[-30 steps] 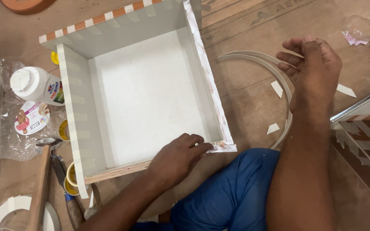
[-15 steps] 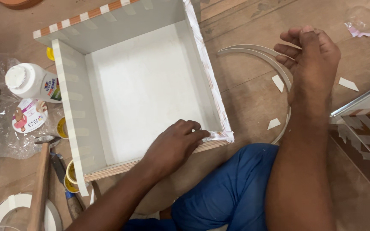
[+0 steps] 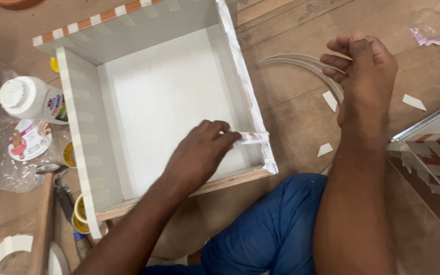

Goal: The person applies white glue to the edge of a wooden drawer using a small spatula. They then place a white edge banding strip onto the glued edge and press it down firmly with their fingers to secure it.

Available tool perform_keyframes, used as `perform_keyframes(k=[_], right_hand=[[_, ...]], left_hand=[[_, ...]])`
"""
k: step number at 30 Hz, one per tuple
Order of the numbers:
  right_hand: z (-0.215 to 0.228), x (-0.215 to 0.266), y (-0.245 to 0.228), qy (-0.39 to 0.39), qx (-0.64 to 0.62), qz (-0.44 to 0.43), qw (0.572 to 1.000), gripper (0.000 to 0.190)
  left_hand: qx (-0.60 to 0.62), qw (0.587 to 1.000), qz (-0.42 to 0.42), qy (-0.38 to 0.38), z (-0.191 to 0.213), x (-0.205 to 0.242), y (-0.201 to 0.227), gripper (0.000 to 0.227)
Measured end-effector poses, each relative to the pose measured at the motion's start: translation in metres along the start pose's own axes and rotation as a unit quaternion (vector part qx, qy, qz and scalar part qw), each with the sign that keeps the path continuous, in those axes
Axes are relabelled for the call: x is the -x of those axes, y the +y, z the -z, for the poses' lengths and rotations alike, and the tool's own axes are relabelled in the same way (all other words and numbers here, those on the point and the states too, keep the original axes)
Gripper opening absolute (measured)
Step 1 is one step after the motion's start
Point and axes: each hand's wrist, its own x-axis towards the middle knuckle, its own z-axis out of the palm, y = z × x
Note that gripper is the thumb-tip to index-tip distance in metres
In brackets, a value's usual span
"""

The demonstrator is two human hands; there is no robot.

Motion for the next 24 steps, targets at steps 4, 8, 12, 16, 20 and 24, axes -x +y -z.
perform_keyframes(k=[4, 8, 12, 16, 20, 24], right_hand=[[0.000, -0.003, 0.001, 0.001, 0.005, 0.005, 1.000, 0.025], [-0.002, -0.005, 0.001, -0.002, 0.010, 0.005, 1.000, 0.025], [-0.003, -0.005, 0.000, 0.003, 0.002, 0.005, 1.000, 0.025], [-0.008, -0.005, -0.002, -0.007, -0.009, 0.005, 1.000, 0.026], [-0.012, -0.009, -0.002, 0.000, -0.008, -0.003, 1.000, 0.027], [-0.013, -0.008, -0.003, 0.001, -0.002, 0.001, 1.000, 0.027]], left_hand=[[-0.008, 0.999, -0.024, -0.032, -0.009, -0.005, 0.005, 0.030], [0.039, 0.996, -0.017, -0.077, -0.018, -0.012, 0.018, 0.025], [0.004, 0.997, 0.071, 0.011, -0.002, -0.013, 0.002, 0.030], [0.015, 0.998, 0.054, -0.042, -0.010, -0.015, 0.009, 0.028], [0.002, 0.999, 0.011, 0.045, -0.009, -0.023, 0.000, 0.030], [-0.042, 0.992, 0.095, 0.074, 0.000, -0.053, -0.034, 0.028]])
